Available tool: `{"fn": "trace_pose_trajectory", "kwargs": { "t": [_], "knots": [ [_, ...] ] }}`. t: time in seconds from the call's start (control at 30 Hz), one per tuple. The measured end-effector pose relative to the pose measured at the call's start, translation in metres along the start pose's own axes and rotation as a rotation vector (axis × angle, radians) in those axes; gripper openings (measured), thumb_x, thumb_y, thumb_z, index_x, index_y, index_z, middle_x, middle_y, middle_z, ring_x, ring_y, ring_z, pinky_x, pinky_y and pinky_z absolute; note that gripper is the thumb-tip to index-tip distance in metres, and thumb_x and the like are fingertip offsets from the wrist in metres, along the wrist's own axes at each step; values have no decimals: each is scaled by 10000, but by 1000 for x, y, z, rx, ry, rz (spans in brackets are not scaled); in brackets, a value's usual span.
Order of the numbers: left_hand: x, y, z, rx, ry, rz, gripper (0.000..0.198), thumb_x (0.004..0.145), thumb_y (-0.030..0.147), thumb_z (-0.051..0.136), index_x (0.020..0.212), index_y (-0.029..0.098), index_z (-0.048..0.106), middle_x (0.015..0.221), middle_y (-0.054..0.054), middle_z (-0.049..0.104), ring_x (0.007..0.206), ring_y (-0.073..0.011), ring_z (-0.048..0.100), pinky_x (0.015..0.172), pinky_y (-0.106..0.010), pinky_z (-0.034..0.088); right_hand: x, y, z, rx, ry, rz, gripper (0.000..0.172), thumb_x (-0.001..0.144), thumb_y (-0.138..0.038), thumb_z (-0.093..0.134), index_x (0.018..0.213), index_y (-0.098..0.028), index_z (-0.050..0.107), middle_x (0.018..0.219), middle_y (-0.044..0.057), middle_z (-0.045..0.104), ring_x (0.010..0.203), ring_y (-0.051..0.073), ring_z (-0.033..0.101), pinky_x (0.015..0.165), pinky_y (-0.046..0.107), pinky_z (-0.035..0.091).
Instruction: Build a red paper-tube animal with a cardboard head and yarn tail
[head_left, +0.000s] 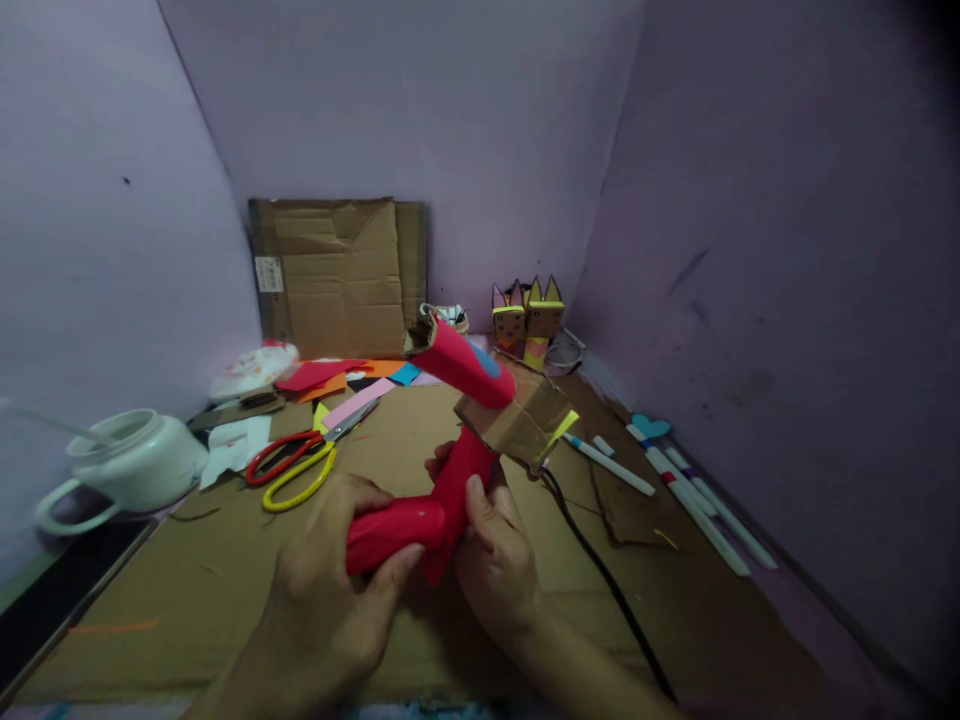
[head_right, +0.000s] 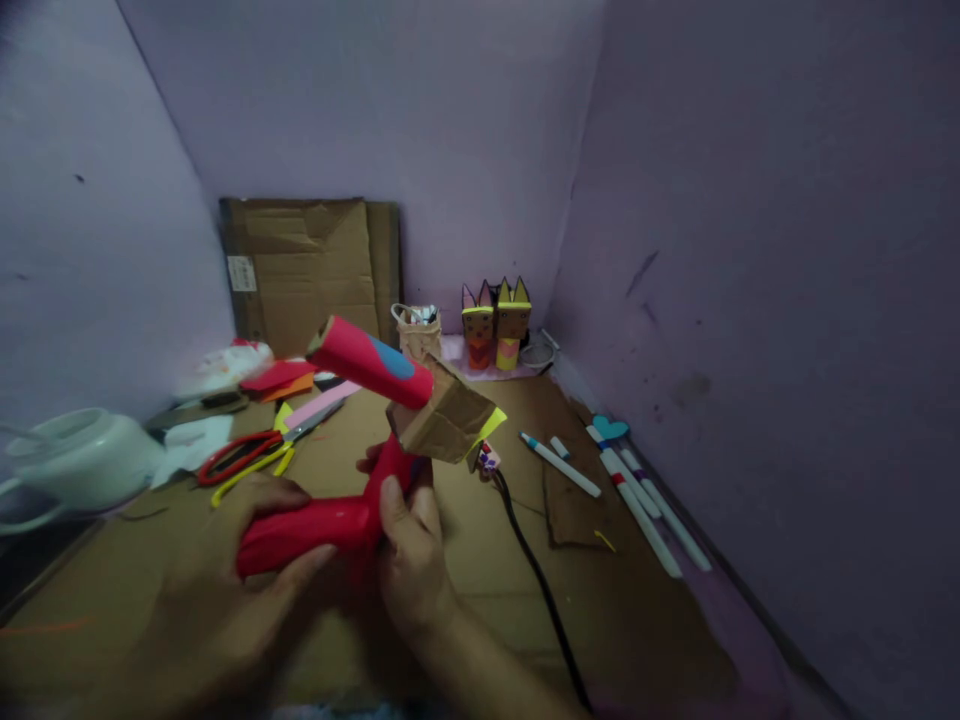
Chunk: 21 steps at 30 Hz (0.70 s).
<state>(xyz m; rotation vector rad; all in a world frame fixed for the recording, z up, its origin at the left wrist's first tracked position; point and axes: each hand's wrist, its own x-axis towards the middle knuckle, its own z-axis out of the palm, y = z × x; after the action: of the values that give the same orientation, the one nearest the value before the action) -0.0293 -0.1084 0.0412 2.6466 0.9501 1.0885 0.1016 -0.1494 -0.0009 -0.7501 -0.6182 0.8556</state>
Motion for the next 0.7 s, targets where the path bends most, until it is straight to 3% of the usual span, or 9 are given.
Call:
{"fn": "trace_pose_trajectory", "kwargs": {
  "t": [0.1, 0.27, 0.4, 0.7],
  "knots": [
    [-6, 1, 4, -7, 32, 4, 205, 784, 332, 534, 934, 229, 441, 816, -23, 564, 660, -166, 577, 575, -263, 467, -3, -1, -1, -22, -16, -44, 268, 809, -469, 535, 946, -257, 623, 978, 39, 586, 951, 202, 518, 885, 338, 396],
    [-17, -3, 12, -9, 182, 77, 218, 800, 343, 525, 957, 208, 457, 839, -35, 566, 685, -163, 593, 590, -247, 486, -7, 8, -7, 75, -92, -28, 222, 835, -423, 512, 961, -262, 599, 960, 22, 560, 882, 167, 505, 779, 286, 426],
    [-19, -2, 13, -61, 162, 56, 184, 803, 307, 519, 945, 204, 463, 814, -26, 562, 667, -153, 595, 581, -244, 486, -7, 14, -10, 40, -86, 19, 247, 834, -455, 500, 952, -257, 590, 906, 26, 556, 761, 154, 501, 686, 279, 438],
    [-15, 10, 13, -49, 135, -63, 118, 779, 299, 509, 858, 223, 464, 707, -1, 562, 582, -156, 595, 499, -242, 484, -10, 8, -6, -90, -10, -17, 249, 846, -454, 488, 957, -247, 571, 916, 22, 573, 823, 160, 505, 760, 280, 410]
  ]
}}
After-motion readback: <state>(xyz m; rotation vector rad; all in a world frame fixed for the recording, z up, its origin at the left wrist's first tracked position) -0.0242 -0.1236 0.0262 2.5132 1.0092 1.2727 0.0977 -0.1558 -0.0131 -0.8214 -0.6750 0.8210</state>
